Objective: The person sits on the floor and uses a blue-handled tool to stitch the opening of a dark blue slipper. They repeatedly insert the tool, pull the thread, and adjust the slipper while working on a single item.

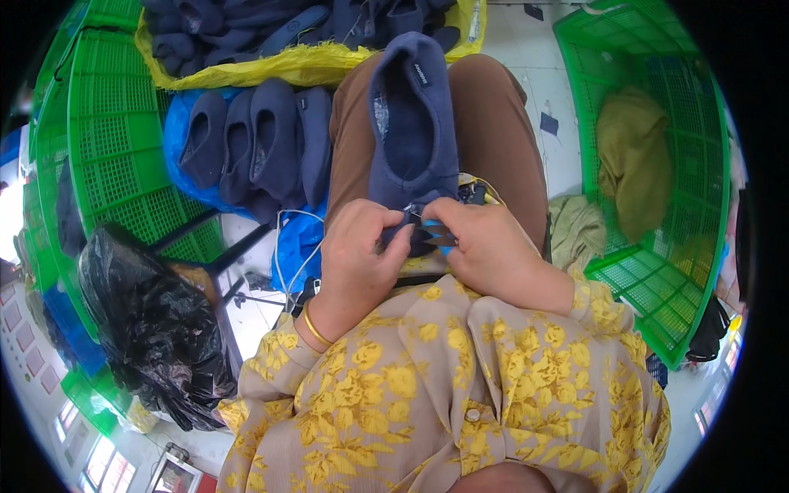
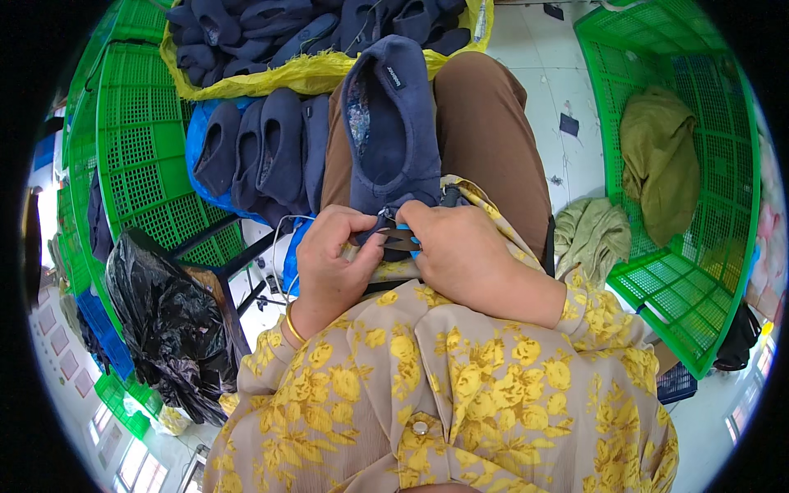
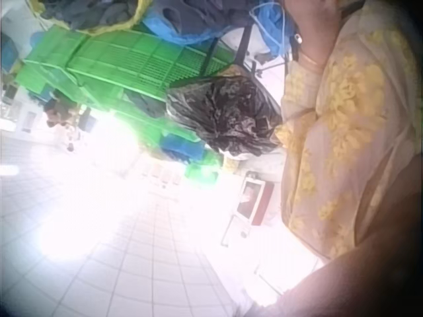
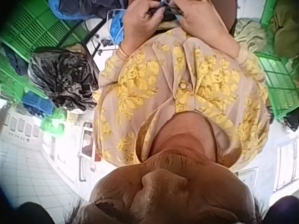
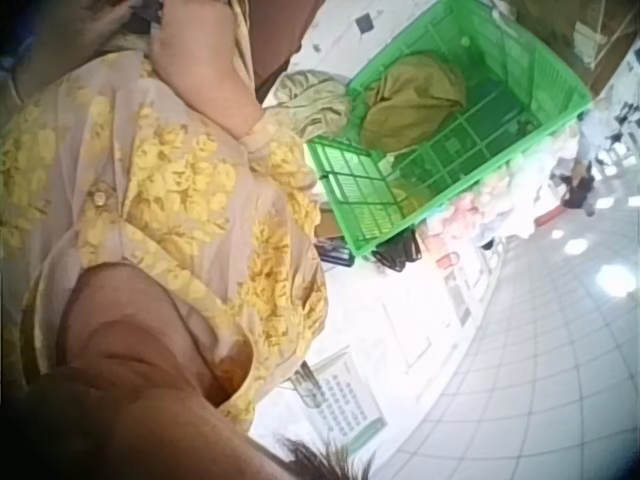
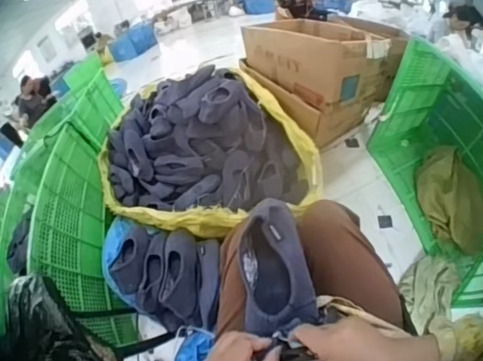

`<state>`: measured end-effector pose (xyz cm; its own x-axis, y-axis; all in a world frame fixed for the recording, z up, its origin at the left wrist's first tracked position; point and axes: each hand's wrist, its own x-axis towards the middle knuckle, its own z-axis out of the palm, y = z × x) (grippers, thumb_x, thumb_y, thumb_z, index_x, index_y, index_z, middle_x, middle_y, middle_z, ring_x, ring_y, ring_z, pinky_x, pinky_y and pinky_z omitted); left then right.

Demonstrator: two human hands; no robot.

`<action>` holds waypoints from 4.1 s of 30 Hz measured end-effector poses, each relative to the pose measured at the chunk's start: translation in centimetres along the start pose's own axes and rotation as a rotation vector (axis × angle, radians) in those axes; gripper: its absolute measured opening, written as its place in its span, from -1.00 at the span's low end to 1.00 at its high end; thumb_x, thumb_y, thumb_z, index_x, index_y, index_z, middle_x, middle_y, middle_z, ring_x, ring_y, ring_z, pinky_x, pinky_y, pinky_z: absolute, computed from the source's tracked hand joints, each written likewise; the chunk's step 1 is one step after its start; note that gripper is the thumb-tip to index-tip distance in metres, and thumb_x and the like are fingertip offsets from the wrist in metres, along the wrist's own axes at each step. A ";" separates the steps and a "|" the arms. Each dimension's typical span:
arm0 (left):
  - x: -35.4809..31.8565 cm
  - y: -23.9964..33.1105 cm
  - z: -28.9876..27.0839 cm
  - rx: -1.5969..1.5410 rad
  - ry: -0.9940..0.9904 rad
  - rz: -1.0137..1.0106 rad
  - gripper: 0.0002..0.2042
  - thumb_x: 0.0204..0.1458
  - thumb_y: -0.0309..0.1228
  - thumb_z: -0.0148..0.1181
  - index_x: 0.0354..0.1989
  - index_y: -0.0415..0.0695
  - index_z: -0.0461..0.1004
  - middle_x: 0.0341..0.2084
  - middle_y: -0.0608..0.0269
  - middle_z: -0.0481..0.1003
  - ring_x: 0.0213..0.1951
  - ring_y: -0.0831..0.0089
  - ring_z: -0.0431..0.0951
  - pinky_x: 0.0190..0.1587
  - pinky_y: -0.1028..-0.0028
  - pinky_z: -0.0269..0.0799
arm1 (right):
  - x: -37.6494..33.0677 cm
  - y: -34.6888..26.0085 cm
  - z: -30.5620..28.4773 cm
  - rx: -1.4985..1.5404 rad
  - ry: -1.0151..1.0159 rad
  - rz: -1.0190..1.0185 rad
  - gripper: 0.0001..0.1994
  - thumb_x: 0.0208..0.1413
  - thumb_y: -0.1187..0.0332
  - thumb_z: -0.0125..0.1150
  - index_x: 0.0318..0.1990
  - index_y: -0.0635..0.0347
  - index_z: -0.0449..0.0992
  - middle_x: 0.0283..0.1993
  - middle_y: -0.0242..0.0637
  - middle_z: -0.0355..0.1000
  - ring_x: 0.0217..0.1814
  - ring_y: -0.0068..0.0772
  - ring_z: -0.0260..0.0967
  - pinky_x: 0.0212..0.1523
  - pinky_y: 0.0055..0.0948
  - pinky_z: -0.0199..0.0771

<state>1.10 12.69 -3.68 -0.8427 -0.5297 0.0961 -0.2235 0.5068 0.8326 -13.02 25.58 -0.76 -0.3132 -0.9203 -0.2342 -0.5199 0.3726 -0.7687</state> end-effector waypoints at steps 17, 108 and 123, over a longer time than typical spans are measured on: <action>-0.2 0.5 0.2 -0.111 0.004 -0.041 -0.84 -0.19 -0.65 0.32 -0.39 -0.29 0.54 -0.47 0.21 0.51 -0.53 0.55 0.41 -0.46 0.61 0.31 | 0.1 0.8 1.8 0.085 0.086 0.016 -0.74 -0.09 0.61 0.10 -0.19 0.20 0.34 -0.48 -0.02 0.45 -0.39 0.10 0.46 -0.39 -0.07 0.42; 11.8 -3.4 0.9 0.382 -0.425 0.349 -0.85 -0.10 -0.48 0.28 -0.31 -0.13 0.57 -0.42 0.17 0.43 -0.26 0.16 0.47 -0.18 0.31 0.41 | -2.2 3.0 0.2 -0.009 0.066 -0.147 -0.43 -0.19 0.61 0.13 0.11 0.08 0.34 -0.22 -0.22 0.34 -0.29 -0.05 0.40 -0.25 -0.20 0.45; 12.2 -2.8 -0.6 -1.086 0.032 -0.442 -0.93 0.26 -0.44 0.00 -0.16 -0.13 0.35 -0.41 0.36 0.33 -0.36 0.54 0.36 -0.15 0.41 0.45 | -0.1 4.7 -0.1 0.071 0.167 -0.182 -0.65 -0.11 0.57 0.17 -0.10 0.04 0.42 -0.25 -0.28 0.38 -0.40 -0.14 0.37 -0.32 -0.26 0.40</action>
<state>-8.26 4.39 -4.56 -0.7802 -0.5391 -0.3172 0.0548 -0.5641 0.8239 -15.56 27.46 -4.31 -0.3491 -0.9370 0.0088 -0.5244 0.1876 -0.8305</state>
